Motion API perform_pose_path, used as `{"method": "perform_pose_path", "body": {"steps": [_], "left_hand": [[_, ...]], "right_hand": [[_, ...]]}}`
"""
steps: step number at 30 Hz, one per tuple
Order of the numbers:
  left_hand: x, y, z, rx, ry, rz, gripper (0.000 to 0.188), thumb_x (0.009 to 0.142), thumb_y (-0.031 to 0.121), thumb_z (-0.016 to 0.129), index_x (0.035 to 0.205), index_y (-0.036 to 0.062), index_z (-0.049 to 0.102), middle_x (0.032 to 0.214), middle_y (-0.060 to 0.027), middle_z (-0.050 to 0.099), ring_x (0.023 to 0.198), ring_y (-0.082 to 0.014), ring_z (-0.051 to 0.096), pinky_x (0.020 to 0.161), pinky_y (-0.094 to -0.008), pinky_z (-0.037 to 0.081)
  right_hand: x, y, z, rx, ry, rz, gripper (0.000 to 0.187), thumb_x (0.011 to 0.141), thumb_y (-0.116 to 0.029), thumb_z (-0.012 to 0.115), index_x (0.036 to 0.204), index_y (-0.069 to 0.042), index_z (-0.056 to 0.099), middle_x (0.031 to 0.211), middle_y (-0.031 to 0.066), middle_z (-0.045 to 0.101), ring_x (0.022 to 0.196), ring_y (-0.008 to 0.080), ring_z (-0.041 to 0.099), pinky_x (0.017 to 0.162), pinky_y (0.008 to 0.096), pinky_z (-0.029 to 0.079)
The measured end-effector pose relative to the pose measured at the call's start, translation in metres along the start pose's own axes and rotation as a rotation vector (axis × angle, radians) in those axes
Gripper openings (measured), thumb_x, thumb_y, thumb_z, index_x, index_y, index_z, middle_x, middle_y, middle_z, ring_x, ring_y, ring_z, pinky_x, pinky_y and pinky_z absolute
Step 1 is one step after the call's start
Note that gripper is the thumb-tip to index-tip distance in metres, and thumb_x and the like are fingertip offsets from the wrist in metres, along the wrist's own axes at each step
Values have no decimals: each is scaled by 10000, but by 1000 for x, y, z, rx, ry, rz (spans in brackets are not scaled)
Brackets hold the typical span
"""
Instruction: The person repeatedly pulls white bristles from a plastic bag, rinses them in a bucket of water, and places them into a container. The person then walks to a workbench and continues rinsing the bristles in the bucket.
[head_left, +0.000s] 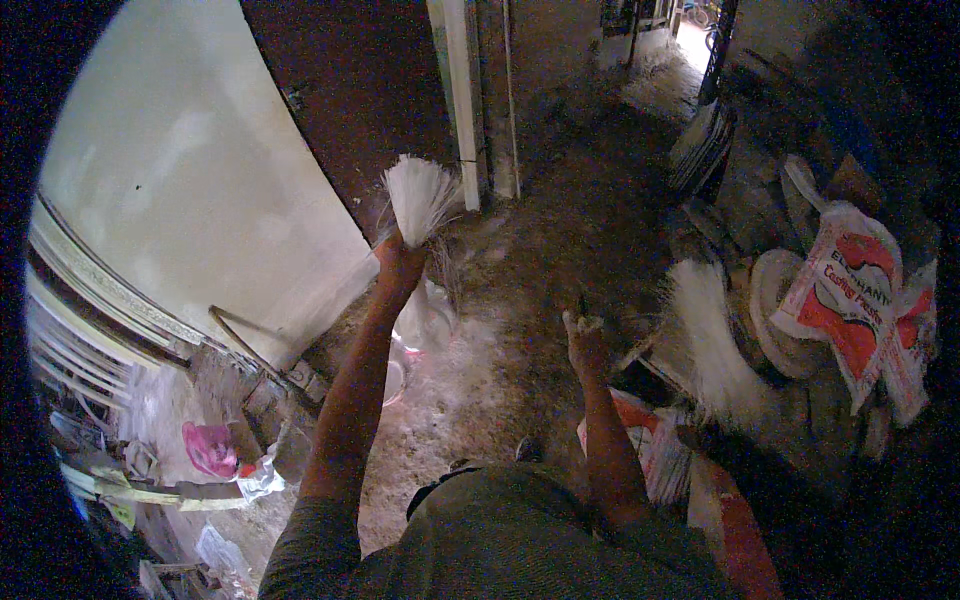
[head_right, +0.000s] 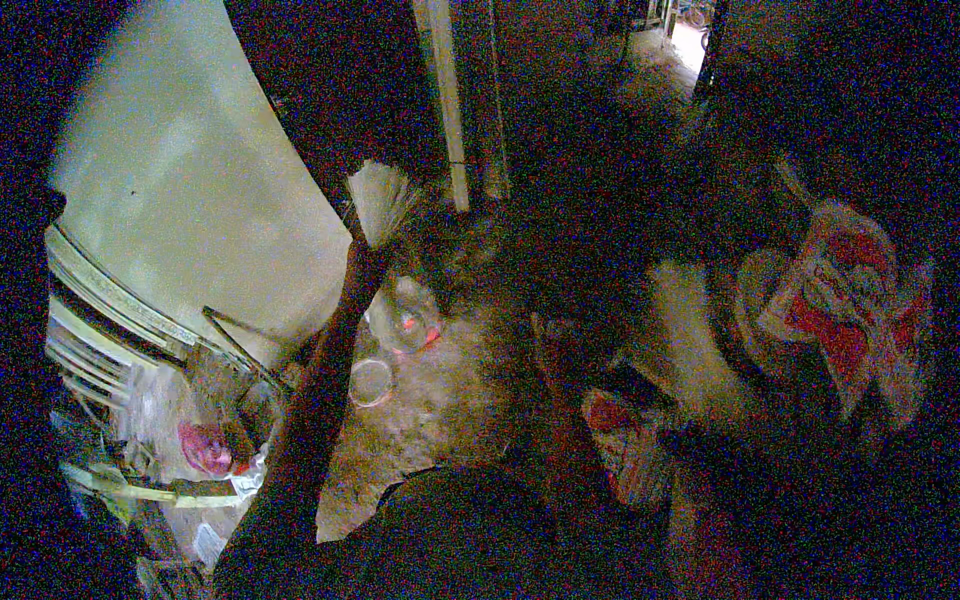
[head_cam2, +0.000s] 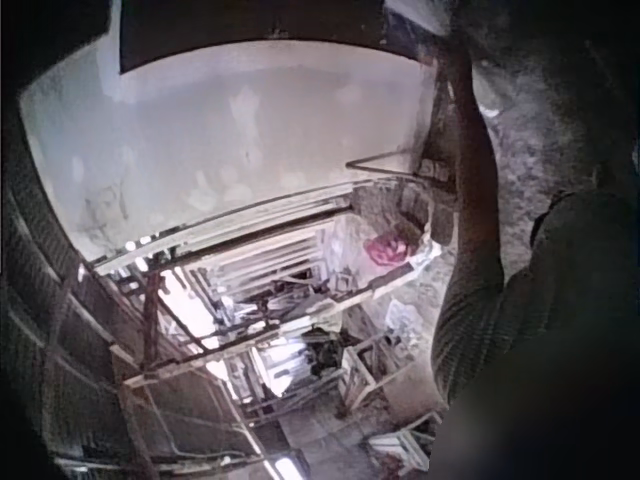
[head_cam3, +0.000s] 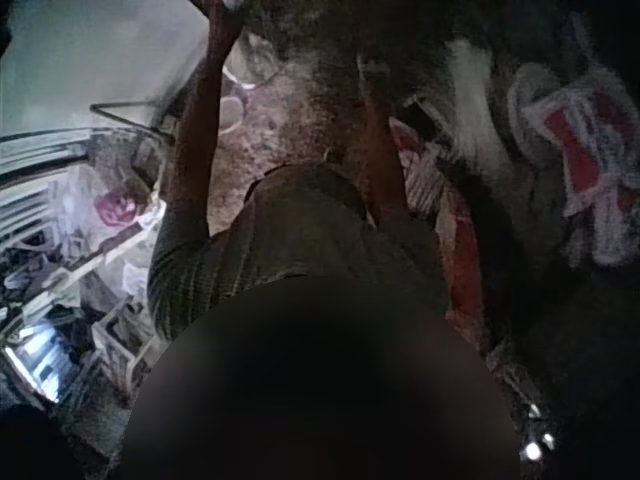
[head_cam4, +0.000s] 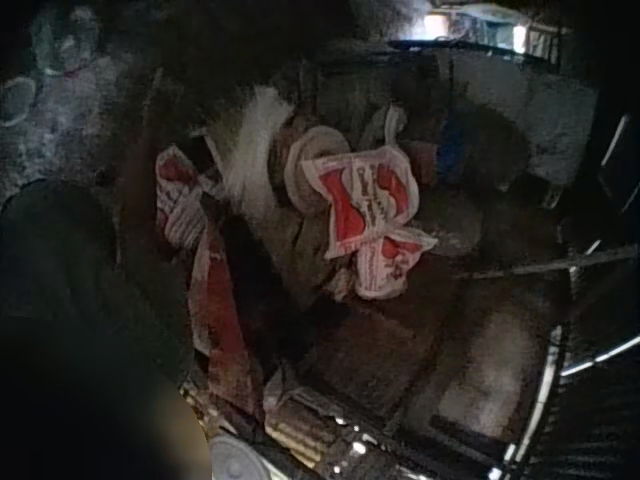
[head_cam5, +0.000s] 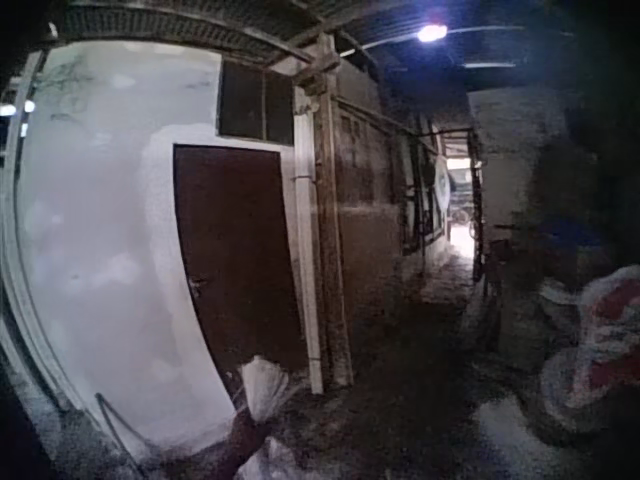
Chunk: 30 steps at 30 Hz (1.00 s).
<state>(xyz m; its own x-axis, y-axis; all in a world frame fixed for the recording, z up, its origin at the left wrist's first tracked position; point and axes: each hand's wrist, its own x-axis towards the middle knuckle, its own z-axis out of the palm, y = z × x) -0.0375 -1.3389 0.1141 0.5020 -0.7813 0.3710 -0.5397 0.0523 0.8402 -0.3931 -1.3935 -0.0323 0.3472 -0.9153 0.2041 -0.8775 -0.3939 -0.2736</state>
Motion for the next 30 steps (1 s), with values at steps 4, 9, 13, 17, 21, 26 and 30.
{"method": "perform_pose_path", "body": {"steps": [4,9,13,17,21,26,30], "left_hand": [[0,-1,-15,93,6,15,300,891,141,650,1117,-54,619,955,-164,707,794,-218,665,672,-366,536],[-10,16,-23,11,27,-172,357,848,90,648,1185,-9,584,1043,-137,682,914,-271,632,843,-385,498],[-25,31,-34,-151,-117,-257,352,844,99,683,1165,-5,582,993,-109,670,872,-238,612,816,-371,500],[-38,26,-48,-114,-72,-207,452,800,110,765,1194,-5,577,1056,-108,676,938,-232,628,829,-357,506],[-50,10,-61,-176,-78,-37,520,775,128,799,1222,-1,567,1093,-98,670,1001,-227,619,887,-354,496],[-68,13,-70,-224,-119,1,574,762,136,816,1256,16,549,1139,-79,655,1046,-217,608,917,-356,488],[-77,22,-62,-515,-262,-135,534,782,128,790,1248,37,545,1143,-58,640,1040,-189,607,892,-357,496]], "right_hand": [[1,-63,-64,625,-64,217,517,936,-389,565,1300,-25,525,1194,279,598,1084,430,596,930,476,484],[3,-134,-69,267,191,-288,545,888,-265,587,1347,8,475,1203,291,591,1124,439,578,969,471,470],[44,-179,-4,405,-122,-299,619,832,-234,632,1341,71,454,1149,302,604,1075,436,595,946,494,476],[98,-198,37,333,119,-342,546,846,-235,632,1262,97,511,1063,287,627,958,435,624,855,499,504],[116,-212,3,419,147,-307,427,902,-252,600,1171,78,581,951,246,650,818,409,643,736,475,527],[93,-252,-102,1007,-260,-233,325,949,-310,585,1019,2,642,742,93,612,558,206,564,505,344,485],[76,-277,-153,1217,-647,-59,236,950,-294,590,913,-65,633,678,-6,541,492,80,460,383,257,379]]}}
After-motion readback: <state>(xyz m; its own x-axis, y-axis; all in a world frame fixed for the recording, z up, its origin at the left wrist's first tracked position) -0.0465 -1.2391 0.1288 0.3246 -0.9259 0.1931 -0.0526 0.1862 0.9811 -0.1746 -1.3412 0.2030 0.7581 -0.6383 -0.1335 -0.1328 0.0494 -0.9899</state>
